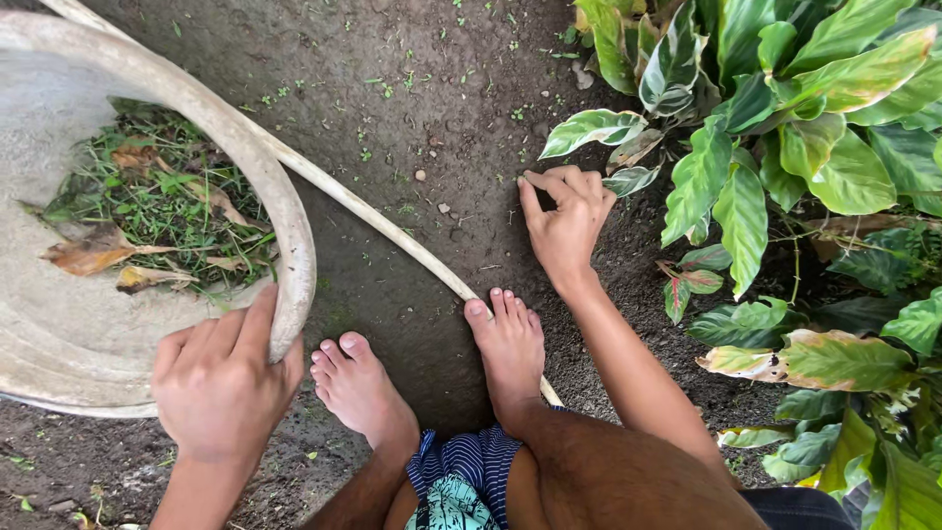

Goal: The person crouches beside garden beds and pulls weeds and fallen leaves from the soil around ornamental plants by hand, gathering the pulled weeds in a large shallow basin. They move between different plants, plucking stray growth and dropping the debris into the basin.

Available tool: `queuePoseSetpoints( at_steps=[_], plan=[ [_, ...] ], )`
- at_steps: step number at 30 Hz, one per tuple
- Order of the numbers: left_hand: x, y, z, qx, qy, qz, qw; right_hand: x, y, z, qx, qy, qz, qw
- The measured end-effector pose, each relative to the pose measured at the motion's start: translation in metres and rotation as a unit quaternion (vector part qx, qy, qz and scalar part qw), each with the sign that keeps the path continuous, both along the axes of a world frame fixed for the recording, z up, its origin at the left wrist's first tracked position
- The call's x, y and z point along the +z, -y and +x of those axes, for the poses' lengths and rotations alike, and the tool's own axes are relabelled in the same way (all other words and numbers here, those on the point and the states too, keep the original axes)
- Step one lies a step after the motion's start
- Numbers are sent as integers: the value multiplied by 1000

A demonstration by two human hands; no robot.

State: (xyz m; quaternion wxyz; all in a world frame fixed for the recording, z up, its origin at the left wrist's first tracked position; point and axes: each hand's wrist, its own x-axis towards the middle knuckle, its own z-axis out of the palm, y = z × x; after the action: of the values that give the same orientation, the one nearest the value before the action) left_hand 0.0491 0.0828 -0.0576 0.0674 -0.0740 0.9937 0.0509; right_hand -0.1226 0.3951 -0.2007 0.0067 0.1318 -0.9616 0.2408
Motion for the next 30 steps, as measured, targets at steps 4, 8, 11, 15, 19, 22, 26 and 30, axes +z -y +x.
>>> queuePoseSetpoints(
  at_steps=[4,8,11,15,19,22,26,30],
  plan=[
    [-1,2,2,2,2,-2,1000,4,10,-2,14,4,-5,1000],
    [-2,-1,-3,-1,-12,2,1000,38,32,-1,69,46,-82,993],
    [-2,-1,-6,1,-11,8,1000,82,63,9,131,56,-222,965],
    [-1,1,-5,10,-2,18,1000,132,120,14,320,-10,-348,881],
    [-1,-1,-1,10,-2,-27,1000,137,156,15,429,-14,-264,864],
    [-2,-3,5,15,-19,-1,1000,116,129,11,408,-9,-280,869],
    [-5,-4,10,12,-13,-15,1000,79,53,9,192,47,-248,948],
    [-6,-3,13,8,-9,-22,1000,48,-15,10,4,55,-193,980]
  ],
)
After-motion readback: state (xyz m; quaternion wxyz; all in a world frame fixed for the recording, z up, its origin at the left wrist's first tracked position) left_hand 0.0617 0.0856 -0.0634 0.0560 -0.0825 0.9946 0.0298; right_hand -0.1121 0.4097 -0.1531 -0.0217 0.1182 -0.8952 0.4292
